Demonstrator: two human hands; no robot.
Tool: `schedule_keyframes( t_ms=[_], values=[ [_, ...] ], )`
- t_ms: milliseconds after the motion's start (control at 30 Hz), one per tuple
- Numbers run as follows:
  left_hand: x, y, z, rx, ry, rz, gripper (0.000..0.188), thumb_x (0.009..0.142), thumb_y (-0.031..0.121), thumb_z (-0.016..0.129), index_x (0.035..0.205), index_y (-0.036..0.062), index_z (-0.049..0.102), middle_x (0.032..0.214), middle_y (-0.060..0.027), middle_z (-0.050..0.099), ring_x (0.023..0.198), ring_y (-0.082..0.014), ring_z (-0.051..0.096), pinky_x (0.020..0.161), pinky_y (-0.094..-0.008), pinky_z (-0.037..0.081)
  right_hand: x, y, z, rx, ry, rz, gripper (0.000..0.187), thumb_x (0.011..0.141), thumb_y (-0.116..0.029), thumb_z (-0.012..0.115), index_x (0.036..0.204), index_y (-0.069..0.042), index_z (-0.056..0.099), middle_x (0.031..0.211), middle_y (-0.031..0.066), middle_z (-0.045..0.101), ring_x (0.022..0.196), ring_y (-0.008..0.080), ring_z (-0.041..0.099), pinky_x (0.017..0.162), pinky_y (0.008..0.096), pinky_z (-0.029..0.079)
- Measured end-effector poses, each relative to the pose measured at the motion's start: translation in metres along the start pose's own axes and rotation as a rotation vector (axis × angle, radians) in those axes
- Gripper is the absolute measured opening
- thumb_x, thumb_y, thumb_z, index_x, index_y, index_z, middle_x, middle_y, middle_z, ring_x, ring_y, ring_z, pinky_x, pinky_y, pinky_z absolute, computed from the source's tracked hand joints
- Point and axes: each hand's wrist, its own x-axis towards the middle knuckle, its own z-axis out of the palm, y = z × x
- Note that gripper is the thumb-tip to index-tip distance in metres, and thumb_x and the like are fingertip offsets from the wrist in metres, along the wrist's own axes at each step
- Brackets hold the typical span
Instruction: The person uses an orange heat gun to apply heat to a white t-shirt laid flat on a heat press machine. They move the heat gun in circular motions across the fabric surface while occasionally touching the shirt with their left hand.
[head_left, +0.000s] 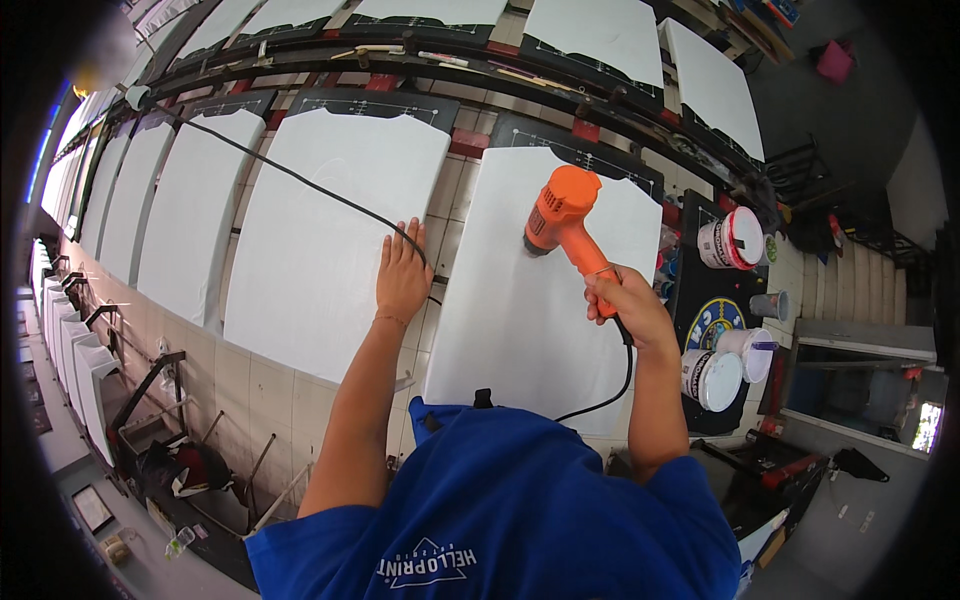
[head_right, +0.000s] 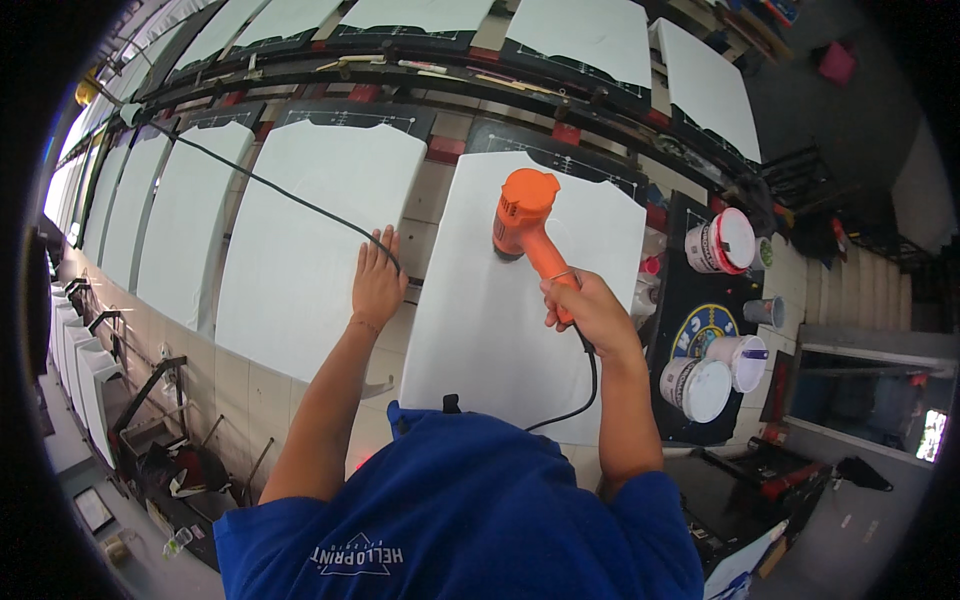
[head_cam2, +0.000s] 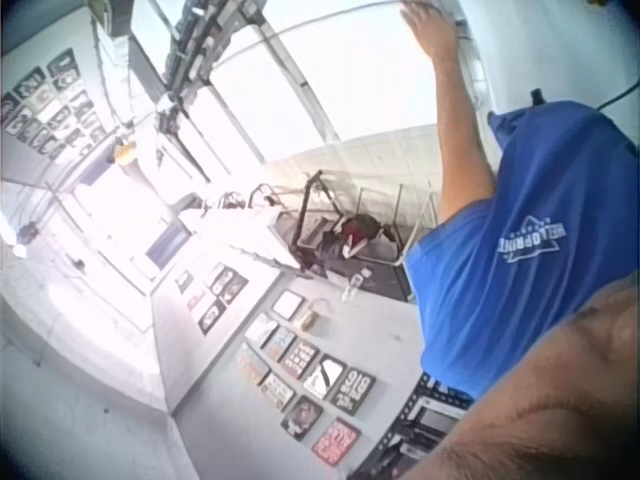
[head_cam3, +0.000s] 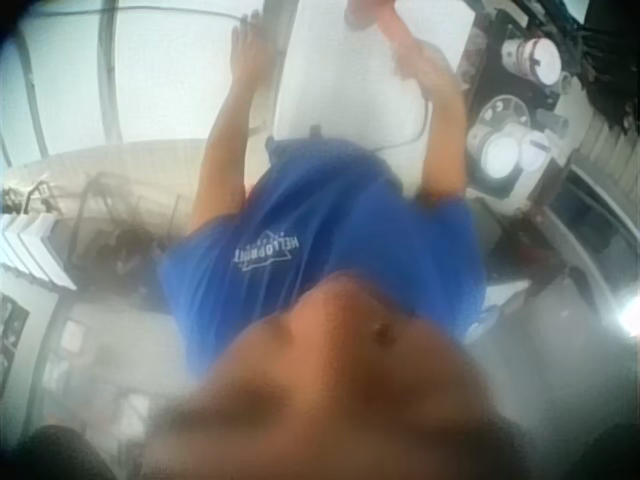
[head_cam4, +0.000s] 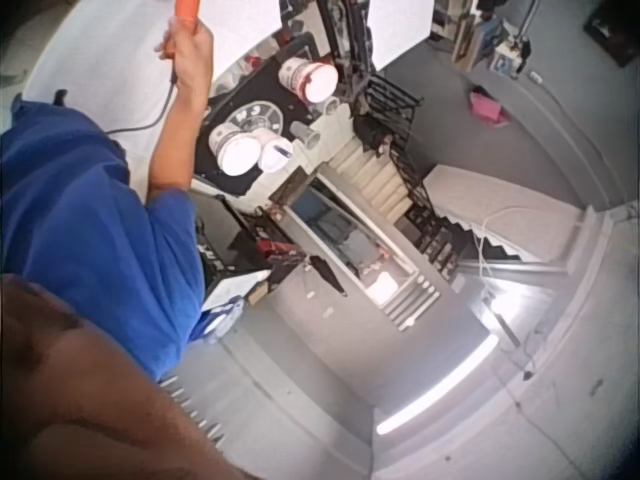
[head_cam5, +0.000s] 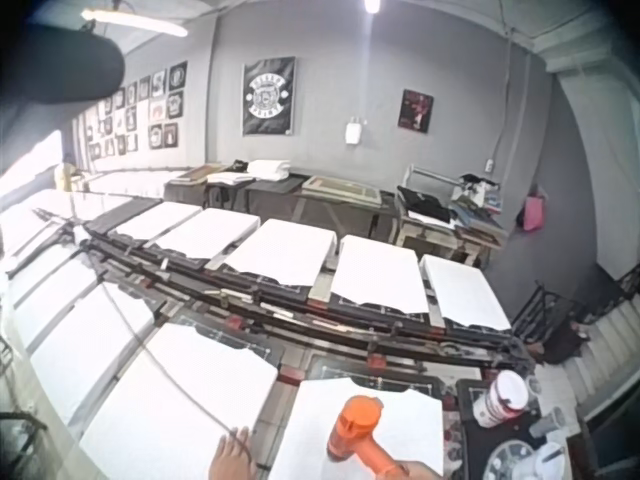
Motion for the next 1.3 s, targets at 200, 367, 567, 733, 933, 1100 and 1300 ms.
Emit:
schedule_keyframes(
  t_ms=[200, 367, 567, 733, 933, 1100, 1300],
  values=[
    [0.0, 0.0, 0.0, 0.025, -0.023, -0.014, 0.067, 0.095, 0.025, 0.046, 0.154, 0.0019, 0.022, 0.161, -0.0107, 0.021, 0.15, -0.0285, 0.017, 0.122, -0.0437, 0.016, 0.009, 0.002, 0.017, -0.013, -0.035, -0.033, 0.027, 0.091, -0.025, 0.064, 0.099, -0.001, 0.056, 0.075, 0.002, 0.058, 0.063, 0.0109, 0.06, 0.055, 0.0249, 0.048],
    [0.001, 0.001, -0.002, 0.097, -0.05, -0.018, 0.065, 0.098, 0.028, 0.041, 0.155, 0.0047, 0.022, 0.162, -0.0081, 0.02, 0.15, -0.0264, 0.016, 0.123, -0.0417, 0.015, 0.019, 0.002, 0.031, -0.027, -0.091, -0.026, 0.03, 0.092, -0.027, 0.066, 0.101, 0.0, 0.055, 0.077, 0.0024, 0.058, 0.063, 0.0111, 0.06, 0.055, 0.0249, 0.047],
    [0.001, 0.002, -0.002, 0.077, -0.037, -0.02, 0.065, 0.097, 0.028, 0.041, 0.155, 0.0043, 0.022, 0.162, -0.0087, 0.021, 0.15, -0.0266, 0.017, 0.123, -0.0418, 0.015, 0.008, -0.003, 0.045, -0.071, -0.143, -0.002, 0.034, 0.091, -0.026, 0.065, 0.106, 0.003, 0.057, 0.079, 0.0027, 0.058, 0.064, 0.011, 0.06, 0.058, 0.0243, 0.048],
    [0.001, 0.0, 0.001, 0.036, -0.02, -0.006, 0.067, 0.096, 0.025, 0.045, 0.154, 0.0011, 0.022, 0.161, -0.0114, 0.021, 0.149, -0.029, 0.018, 0.122, -0.0438, 0.016, 0.001, 0.002, 0.025, -0.078, -0.113, 0.025, 0.034, 0.091, -0.026, 0.065, 0.106, 0.003, 0.057, 0.08, 0.003, 0.059, 0.065, 0.0104, 0.061, 0.058, 0.0246, 0.048],
    [0.001, 0.001, 0.001, 0.031, -0.013, 0.01, 0.07, 0.094, 0.024, 0.048, 0.154, 0.0003, 0.02, 0.161, -0.0126, 0.021, 0.149, -0.0298, 0.018, 0.122, -0.0442, 0.018, -0.014, 0.005, -0.006, -0.078, 0.002, 0.004, 0.031, 0.09, -0.025, 0.065, 0.103, 0.002, 0.057, 0.076, 0.0013, 0.059, 0.063, 0.0096, 0.06, 0.056, 0.0237, 0.048],
    [0.003, 0.002, 0.0, 0.041, -0.034, -0.004, 0.069, 0.095, 0.025, 0.048, 0.153, 0.0001, 0.021, 0.161, -0.0128, 0.02, 0.149, -0.03, 0.018, 0.121, -0.044, 0.018, 0.005, 0.002, -0.027, 0.018, 0.125, -0.019, 0.027, 0.09, -0.027, 0.066, 0.097, -0.002, 0.058, 0.075, 0.0014, 0.058, 0.062, 0.0103, 0.059, 0.055, 0.0244, 0.048],
    [0.003, 0.003, -0.001, 0.042, -0.022, -0.002, 0.068, 0.095, 0.025, 0.048, 0.153, 0.0, 0.024, 0.161, -0.0136, 0.021, 0.149, -0.0304, 0.019, 0.121, -0.0443, 0.018, 0.017, -0.002, -0.037, 0.07, 0.221, -0.05, 0.027, 0.092, -0.026, 0.065, 0.099, -0.002, 0.057, 0.076, 0.0016, 0.058, 0.063, 0.01, 0.058, 0.056, 0.0245, 0.047]
  ],
)
